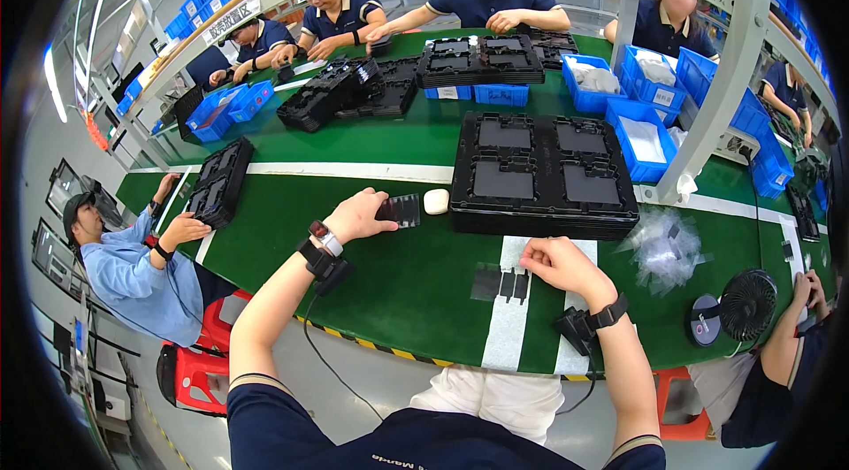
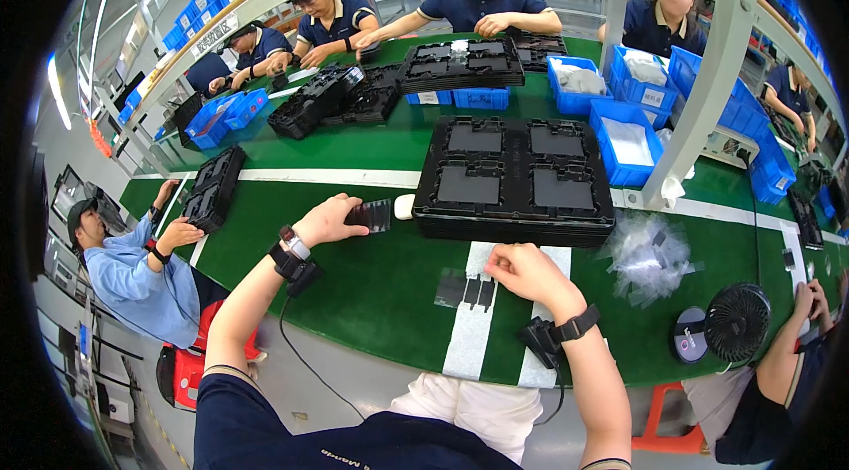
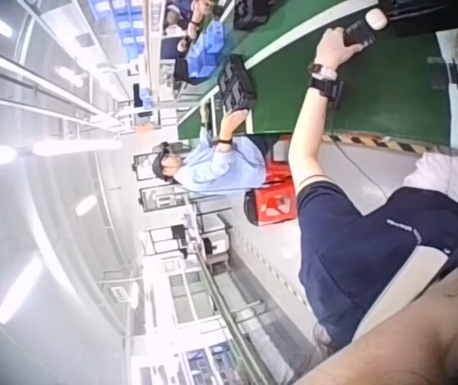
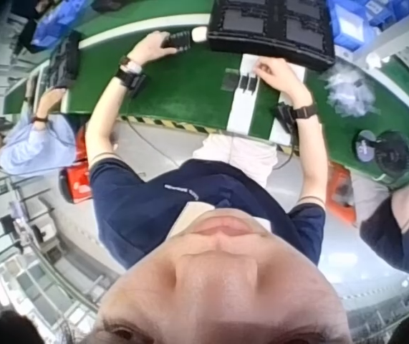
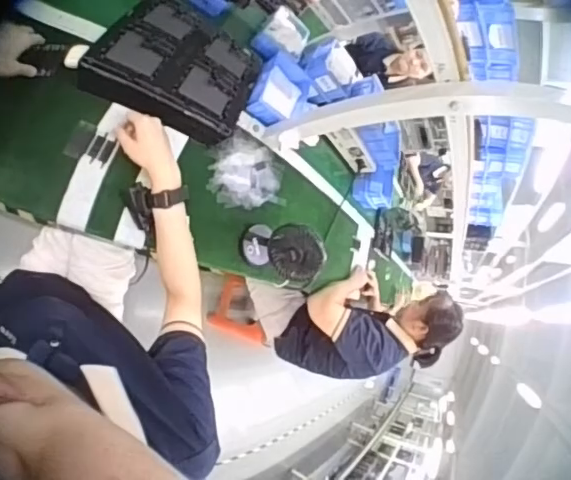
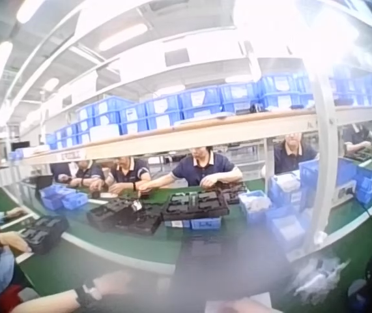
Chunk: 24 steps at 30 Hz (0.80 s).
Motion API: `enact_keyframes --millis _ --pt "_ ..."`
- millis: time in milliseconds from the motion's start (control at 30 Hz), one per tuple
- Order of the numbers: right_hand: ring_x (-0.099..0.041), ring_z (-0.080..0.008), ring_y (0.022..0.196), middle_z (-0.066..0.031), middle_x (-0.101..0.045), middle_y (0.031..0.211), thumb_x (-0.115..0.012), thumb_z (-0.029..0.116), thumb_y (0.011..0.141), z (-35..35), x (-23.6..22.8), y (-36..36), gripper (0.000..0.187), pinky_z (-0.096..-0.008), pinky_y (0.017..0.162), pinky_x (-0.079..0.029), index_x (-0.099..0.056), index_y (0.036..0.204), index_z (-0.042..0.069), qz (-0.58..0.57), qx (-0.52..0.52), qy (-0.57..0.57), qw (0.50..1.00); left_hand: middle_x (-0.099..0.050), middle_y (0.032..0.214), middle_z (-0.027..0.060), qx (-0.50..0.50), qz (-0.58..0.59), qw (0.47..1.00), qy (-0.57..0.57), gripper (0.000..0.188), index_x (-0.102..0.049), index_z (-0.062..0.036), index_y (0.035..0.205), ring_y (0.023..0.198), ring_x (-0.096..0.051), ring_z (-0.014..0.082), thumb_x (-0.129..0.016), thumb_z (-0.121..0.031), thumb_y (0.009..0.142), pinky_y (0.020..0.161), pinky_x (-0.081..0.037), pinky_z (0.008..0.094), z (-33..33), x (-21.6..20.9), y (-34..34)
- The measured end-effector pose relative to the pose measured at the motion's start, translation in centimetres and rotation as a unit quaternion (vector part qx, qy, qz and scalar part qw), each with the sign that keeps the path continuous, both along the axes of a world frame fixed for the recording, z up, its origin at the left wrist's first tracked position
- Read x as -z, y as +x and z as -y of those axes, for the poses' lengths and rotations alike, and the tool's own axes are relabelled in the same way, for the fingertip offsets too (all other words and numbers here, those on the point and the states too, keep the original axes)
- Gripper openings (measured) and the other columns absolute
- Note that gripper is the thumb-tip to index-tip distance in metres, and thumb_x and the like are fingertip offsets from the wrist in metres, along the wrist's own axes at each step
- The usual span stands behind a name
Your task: Assembling small plastic components by applying adhesive and using a small mallet on a factory production line.
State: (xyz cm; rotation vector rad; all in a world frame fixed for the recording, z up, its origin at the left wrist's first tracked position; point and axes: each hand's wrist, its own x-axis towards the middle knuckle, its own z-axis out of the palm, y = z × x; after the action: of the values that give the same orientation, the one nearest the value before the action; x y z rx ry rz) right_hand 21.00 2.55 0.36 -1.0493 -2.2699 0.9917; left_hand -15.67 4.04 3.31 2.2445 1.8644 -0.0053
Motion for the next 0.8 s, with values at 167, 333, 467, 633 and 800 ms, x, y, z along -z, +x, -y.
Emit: enact_keyframes --millis 167,333,467,633,800 --pt "-0.052 -0.0196 0.048 -0.0098 -0.056 0.056 -0.061 0.019 0.08 0.1 0.2 0.0 0.019 -0.0312 0.048 -0.041 -0.059 0.078 0.0 -0.01 0.002 -0.001 1.0 -0.054 0.099 0.0191 -0.04 -0.04 0.998 0.018 0.061 -0.057 -0.0009 0.102 0.091 -0.057 0.0326 -0.067 -0.051 0.069 0.08 -0.048 0.0389 0.5 -0.2 0.0" --pt "-0.053 -0.0197 0.049 -0.0099 -0.057 0.057 -0.061 0.018 0.08 0.1 0.1 0.0 0.019 -0.031 0.048 -0.041 -0.06 0.078 0.0 -0.008 -0.001 0.0 1.0 -0.057 0.088 0.0208 -0.061 -0.029 0.997 -0.034 0.076 -0.057 0.0034 0.108 0.09 -0.056 0.0323 -0.071 -0.055 0.063 0.081 -0.047 0.037 0.6 -1.0 0.5" --pt "-0.053 -0.0199 0.049 -0.0101 -0.057 0.057 -0.062 0.018 0.08 0.2 0.1 0.1 0.018 -0.0311 0.049 -0.041 -0.06 0.078 0.0 -0.012 -0.003 0.005 1.0 -0.057 0.085 0.0202 -0.056 -0.057 0.997 -0.005 0.074 -0.058 0.0035 0.102 0.09 -0.055 0.0314 -0.072 -0.056 0.06 0.08 -0.046 0.0363 0.7 0.0 0.2" --pt "-0.054 -0.0205 0.049 -0.0103 -0.057 0.057 -0.062 0.018 0.079 0.2 -0.3 -0.1 0.018 -0.0316 0.049 -0.042 -0.059 0.078 0.0 0.002 -0.002 -0.002 1.0 -0.053 0.094 0.0199 -0.071 0.016 0.997 0.007 0.072 -0.052 0.001 0.099 0.091 -0.055 0.0327 -0.079 -0.048 0.054 0.079 -0.047 0.0378 0.6 0.9 -0.7" --pt "-0.052 -0.0179 0.049 -0.0084 -0.055 0.056 -0.062 0.016 0.079 0.1 0.2 0.1 0.016 -0.0298 0.048 -0.04 -0.06 0.078 0.0 -0.009 -0.004 0.009 1.0 -0.054 0.095 0.0175 -0.072 0.068 0.992 0.077 0.069 -0.045 -0.0009 0.099 0.087 -0.056 0.0325 -0.081 -0.04 0.056 0.078 -0.047 0.0384 1.8 0.6 0.5"
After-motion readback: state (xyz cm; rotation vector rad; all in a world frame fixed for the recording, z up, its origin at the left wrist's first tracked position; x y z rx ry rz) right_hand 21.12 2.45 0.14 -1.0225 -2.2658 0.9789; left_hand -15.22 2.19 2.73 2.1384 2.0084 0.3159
